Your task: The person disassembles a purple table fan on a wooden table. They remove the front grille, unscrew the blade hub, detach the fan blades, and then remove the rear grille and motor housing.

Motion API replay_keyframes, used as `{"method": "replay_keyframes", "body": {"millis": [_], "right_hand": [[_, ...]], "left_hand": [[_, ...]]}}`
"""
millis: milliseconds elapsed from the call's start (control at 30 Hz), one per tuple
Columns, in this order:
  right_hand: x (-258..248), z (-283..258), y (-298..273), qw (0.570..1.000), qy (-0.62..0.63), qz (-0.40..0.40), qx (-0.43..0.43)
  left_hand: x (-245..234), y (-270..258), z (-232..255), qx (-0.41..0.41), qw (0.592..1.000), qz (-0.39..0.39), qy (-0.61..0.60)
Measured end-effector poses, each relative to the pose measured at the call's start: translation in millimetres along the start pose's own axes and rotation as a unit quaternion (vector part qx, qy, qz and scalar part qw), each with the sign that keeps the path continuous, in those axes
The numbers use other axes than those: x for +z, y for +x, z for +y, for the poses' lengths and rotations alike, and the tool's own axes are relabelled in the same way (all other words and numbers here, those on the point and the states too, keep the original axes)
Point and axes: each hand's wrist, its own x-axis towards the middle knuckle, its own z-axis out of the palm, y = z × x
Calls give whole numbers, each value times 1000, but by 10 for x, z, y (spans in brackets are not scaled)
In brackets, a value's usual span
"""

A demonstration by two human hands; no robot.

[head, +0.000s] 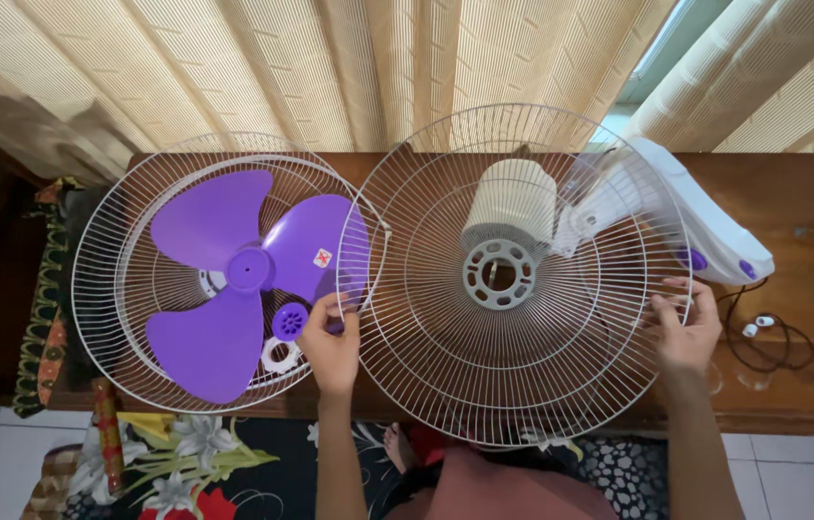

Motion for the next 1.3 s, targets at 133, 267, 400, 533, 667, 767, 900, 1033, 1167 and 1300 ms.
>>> {"method": "replay_keyframes", "body": {"millis": [133,267,400,533,667,767,900,1033,1167,1300], "right_hand": [[12,-70,-15,1000,6,-21,-21],[104,-223,-20,999,-4,-30,-13],[330,-480,-26,995,17,-76,-69],[721,-799,-30,990,16,-114,-82],[1315,-1045,4,985,37,-160,-42],[1815,-1140,-8,972,-24,-201,-117],[2581,-1196,36,943,34,-309,-117],[3292,-1105,-27,918,39,-373,-126],[3740,-878,-115,902,-14,-414,-124],[4022,-671,-118,893,-30,-433,-119]], "left_hand": [[-88,-66,89,-5,1000,3,0],[-252,-118,236,10,999,20,-26],[-517,-126,425,-21,999,37,-17],[-921,-107,607,13,997,74,-6],[-1456,-10,718,62,993,100,18],[-1862,115,704,36,989,140,28],[-2389,254,507,96,973,192,84],[-2912,429,105,60,977,202,39],[-3172,598,-434,87,973,200,75],[-3257,721,-866,34,977,207,35]]}}
